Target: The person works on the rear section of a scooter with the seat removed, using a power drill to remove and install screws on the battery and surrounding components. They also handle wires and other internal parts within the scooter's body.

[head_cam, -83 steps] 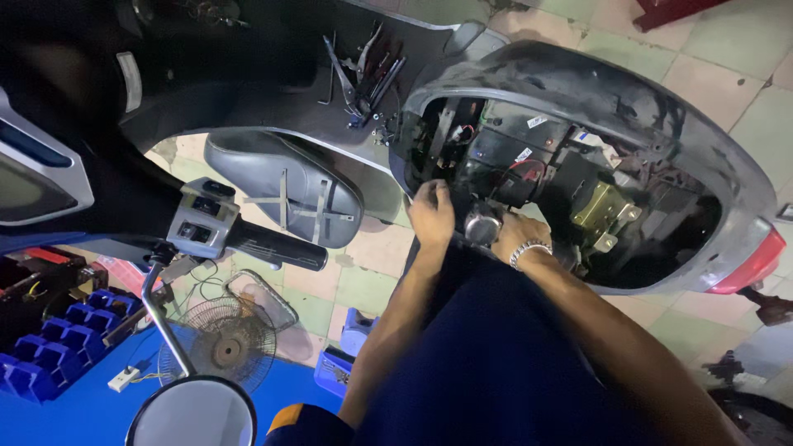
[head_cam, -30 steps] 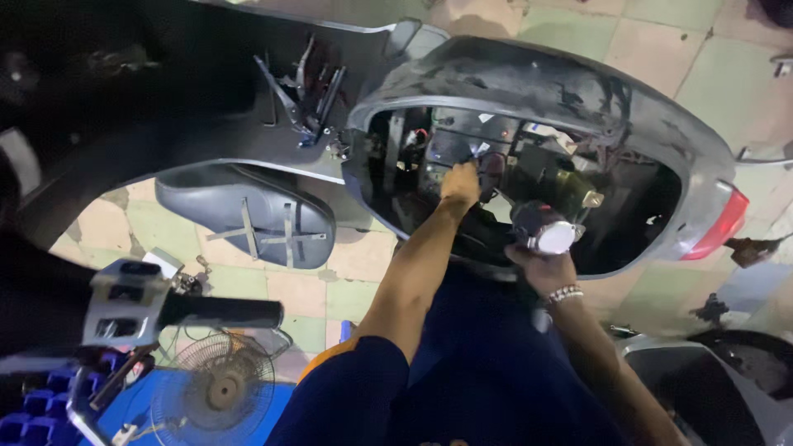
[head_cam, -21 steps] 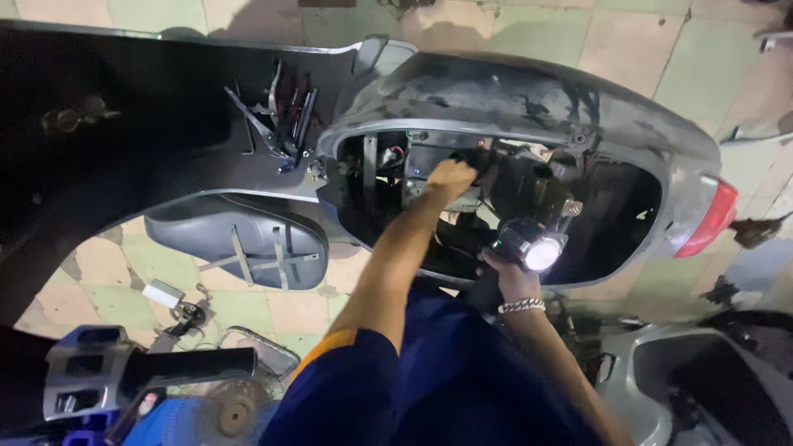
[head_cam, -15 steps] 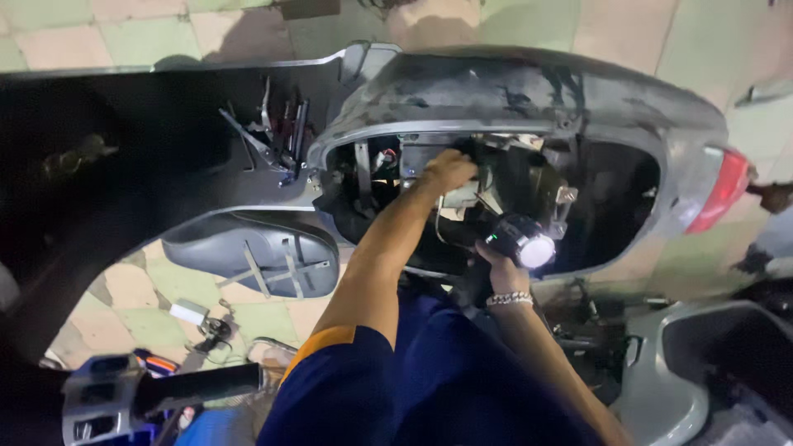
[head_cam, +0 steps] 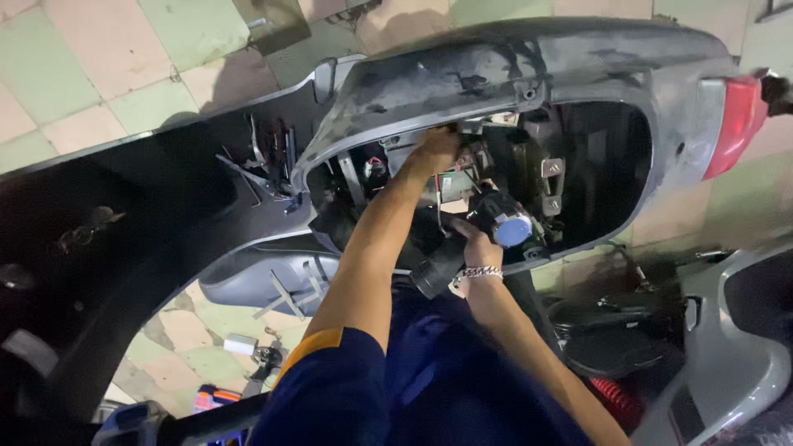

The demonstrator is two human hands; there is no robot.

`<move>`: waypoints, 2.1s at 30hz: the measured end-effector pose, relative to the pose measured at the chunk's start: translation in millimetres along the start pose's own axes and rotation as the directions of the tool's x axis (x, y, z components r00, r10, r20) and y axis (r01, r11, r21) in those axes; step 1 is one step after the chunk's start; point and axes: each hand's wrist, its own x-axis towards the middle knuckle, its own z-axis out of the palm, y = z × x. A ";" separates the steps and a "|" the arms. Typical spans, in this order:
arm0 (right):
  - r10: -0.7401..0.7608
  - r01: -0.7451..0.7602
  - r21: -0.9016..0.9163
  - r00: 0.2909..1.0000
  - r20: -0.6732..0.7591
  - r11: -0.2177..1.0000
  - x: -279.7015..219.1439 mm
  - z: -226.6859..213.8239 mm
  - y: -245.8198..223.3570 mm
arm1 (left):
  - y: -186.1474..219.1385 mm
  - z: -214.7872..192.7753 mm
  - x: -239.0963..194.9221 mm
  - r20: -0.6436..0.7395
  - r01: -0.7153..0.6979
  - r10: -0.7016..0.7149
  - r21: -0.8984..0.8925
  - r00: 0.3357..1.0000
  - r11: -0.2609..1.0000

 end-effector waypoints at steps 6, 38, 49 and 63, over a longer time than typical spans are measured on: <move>-0.088 0.085 0.055 0.994 0.068 0.995 11.2 7.1 10.0 | 3.7 -26.8 -12.3 -0.130 0.095 -0.121 -0.196 0.984 0.976; 0.170 -0.189 0.201 0.980 0.106 0.961 12.4 6.8 -9.3 | 8.9 -33.0 -17.6 -0.178 0.060 -0.082 -0.124 0.981 0.990; 0.180 -0.204 0.162 0.972 0.151 0.965 16.8 26.7 -44.2 | 7.2 -33.0 -16.5 -0.071 0.169 -0.176 -0.096 0.982 0.981; -0.135 0.183 -0.128 0.940 0.312 0.975 46.6 11.5 -64.4 | 18.2 -61.4 -18.0 0.144 0.275 -0.255 -0.139 0.956 0.951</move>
